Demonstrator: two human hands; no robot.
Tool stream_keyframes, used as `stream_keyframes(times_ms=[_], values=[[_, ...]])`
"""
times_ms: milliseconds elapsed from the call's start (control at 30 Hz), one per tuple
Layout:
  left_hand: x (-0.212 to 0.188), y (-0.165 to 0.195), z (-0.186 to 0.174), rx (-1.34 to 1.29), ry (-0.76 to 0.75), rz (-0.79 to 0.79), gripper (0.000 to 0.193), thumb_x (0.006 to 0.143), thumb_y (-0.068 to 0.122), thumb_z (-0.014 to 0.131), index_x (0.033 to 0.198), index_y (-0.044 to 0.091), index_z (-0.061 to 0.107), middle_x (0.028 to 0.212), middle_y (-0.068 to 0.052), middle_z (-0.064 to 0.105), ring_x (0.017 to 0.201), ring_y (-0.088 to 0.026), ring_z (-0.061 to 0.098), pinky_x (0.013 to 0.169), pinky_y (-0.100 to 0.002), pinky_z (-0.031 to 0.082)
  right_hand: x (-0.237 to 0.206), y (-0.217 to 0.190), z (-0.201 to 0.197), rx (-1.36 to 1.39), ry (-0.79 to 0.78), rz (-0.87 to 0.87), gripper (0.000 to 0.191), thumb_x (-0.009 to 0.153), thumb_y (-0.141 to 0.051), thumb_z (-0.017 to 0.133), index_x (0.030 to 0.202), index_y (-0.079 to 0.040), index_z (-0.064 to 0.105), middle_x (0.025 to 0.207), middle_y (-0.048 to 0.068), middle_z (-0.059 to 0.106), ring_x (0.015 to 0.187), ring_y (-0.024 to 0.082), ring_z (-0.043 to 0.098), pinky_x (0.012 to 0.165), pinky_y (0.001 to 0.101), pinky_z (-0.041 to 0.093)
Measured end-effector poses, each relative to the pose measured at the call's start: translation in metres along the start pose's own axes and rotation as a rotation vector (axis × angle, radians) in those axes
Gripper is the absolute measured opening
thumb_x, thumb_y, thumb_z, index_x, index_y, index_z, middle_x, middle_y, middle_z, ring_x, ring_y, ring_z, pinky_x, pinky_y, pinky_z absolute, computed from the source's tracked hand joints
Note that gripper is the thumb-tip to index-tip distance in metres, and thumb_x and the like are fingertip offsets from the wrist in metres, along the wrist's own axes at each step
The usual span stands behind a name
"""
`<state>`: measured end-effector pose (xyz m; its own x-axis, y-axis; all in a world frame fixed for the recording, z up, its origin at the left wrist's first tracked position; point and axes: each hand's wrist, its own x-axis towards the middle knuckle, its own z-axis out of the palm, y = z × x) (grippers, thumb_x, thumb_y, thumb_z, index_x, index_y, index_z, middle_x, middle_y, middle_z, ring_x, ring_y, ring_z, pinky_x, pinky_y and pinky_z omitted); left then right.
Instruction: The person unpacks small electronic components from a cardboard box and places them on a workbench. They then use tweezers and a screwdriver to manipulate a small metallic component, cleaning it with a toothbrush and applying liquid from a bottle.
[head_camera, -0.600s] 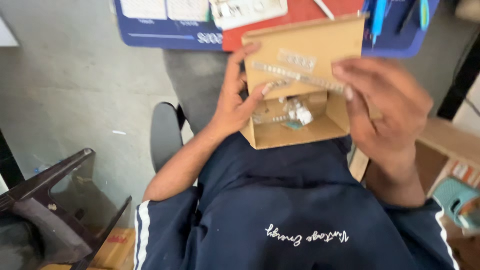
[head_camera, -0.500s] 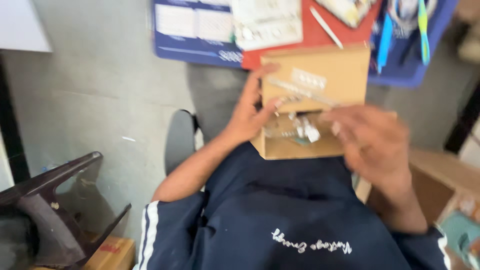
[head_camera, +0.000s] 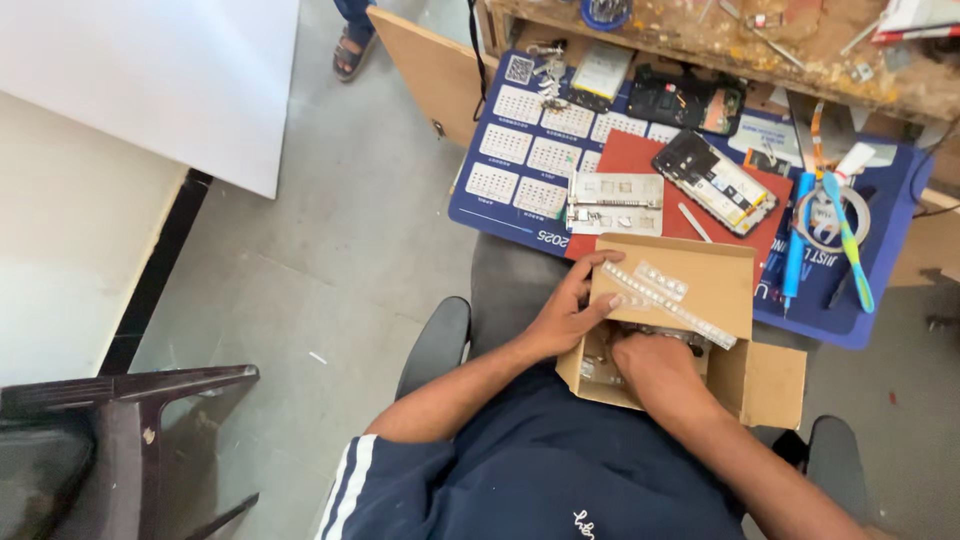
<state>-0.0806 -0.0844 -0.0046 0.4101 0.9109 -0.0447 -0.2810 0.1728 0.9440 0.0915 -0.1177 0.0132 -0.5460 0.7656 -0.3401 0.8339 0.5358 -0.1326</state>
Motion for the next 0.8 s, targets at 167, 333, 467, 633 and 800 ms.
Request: stream_keyframes(times_ms=[167,333,467,633,800], values=[[-0.013,0.005,0.021,0.005,-0.005,0.044,0.052,0.106,0.008,0.058,0.154,0.007,0.037,0.130,-0.011,0.060,0.113,-0.012,0.061,0.096,-0.028,0.052,-0.014,-0.003,-0.005,0.028,0.144,-0.090,0.008,0.072,-0.008,0.066,0.070,-0.008,0.074,0.073,0.015,0.073,0.071,0.034,0.073,0.062,0.0477,0.059],[-0.016,0.002,0.036,0.055,-0.013,0.055,0.052,0.107,0.008,0.057,0.154,0.008,0.037,0.128,-0.011,0.061,0.113,-0.011,0.061,0.096,-0.028,0.052,-0.025,0.004,-0.003,-0.039,0.115,-0.056,0.007,0.075,-0.011,0.066,0.074,-0.009,0.073,0.073,0.015,0.073,0.070,0.032,0.074,0.063,0.0456,0.059],[-0.011,-0.001,0.035,-0.012,-0.026,0.042,0.051,0.108,0.008,0.057,0.154,0.007,0.037,0.127,-0.011,0.061,0.112,-0.011,0.061,0.095,-0.027,0.053,-0.028,0.007,-0.004,0.013,0.081,-0.040,0.012,0.068,-0.014,0.069,0.079,-0.011,0.073,0.072,0.015,0.072,0.070,0.033,0.073,0.064,0.0445,0.059],[0.005,-0.003,0.035,-0.021,-0.020,0.038,0.050,0.108,0.008,0.056,0.154,0.008,0.037,0.126,-0.010,0.062,0.111,-0.010,0.062,0.093,-0.026,0.053,-0.038,0.016,-0.025,0.139,0.099,-0.071,0.009,0.084,-0.019,0.068,0.089,-0.012,0.072,0.080,0.009,0.071,0.077,0.030,0.071,0.066,0.0428,0.058],[0.027,-0.003,0.040,-0.028,-0.024,0.052,0.050,0.108,0.008,0.056,0.154,0.008,0.038,0.124,-0.010,0.064,0.111,-0.009,0.061,0.094,-0.027,0.052,-0.052,0.036,-0.055,0.328,0.227,-0.084,0.016,0.082,-0.024,0.070,0.095,-0.014,0.072,0.088,0.007,0.068,0.078,0.028,0.070,0.065,0.0415,0.056]])
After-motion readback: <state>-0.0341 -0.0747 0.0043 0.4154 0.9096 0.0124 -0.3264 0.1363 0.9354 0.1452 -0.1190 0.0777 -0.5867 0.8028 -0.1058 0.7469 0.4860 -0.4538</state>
